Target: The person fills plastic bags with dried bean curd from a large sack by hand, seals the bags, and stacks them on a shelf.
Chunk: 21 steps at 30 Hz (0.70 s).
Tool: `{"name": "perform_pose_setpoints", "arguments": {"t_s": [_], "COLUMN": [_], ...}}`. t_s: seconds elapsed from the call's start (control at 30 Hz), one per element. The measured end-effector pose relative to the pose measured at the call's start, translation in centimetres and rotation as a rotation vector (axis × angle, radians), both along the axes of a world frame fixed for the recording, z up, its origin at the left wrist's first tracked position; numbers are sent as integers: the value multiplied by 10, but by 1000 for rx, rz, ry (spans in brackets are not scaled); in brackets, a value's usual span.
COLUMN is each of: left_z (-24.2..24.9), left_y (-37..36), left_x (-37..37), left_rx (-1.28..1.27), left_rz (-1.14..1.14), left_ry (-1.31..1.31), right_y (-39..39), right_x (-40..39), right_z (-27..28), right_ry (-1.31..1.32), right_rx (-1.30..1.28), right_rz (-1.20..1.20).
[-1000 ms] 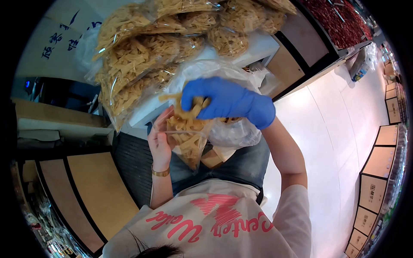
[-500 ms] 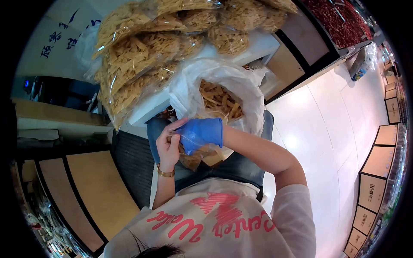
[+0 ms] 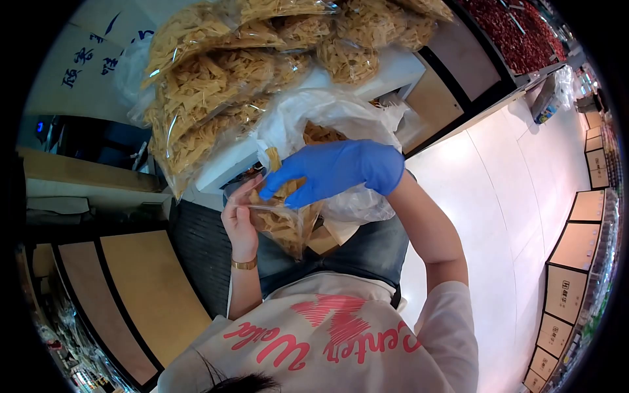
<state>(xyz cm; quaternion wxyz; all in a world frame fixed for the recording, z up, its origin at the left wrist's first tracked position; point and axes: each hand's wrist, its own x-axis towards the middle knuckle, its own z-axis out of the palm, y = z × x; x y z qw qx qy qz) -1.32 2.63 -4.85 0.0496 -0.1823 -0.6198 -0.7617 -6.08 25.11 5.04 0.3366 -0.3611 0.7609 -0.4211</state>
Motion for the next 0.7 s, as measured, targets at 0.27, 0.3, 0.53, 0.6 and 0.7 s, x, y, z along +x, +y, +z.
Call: {"name": "perform_pose_setpoints", "arguments": {"t_s": [0.27, 0.3, 0.53, 0.6, 0.7], "left_z": [-5, -5, -7, -6, -4], "left_y": [-4, -4, -11, -12, -10], "left_x": [-1, -2, 1, 2, 4], "left_rx": [4, 4, -42, -49, -54], "left_rz": [-18, -20, 24, 27, 6], "left_ry": [-30, -31, -49, -72, -43], "right_y": [31, 39, 75, 67, 42], "right_x": [11, 11, -20, -28, -66], "right_z": [25, 23, -76, -138, -187], "right_ry": [76, 75, 36, 559, 154], "right_rx": [-196, -196, 204, 176, 4], "right_rz": [-123, -125, -529, -552, -873]}}
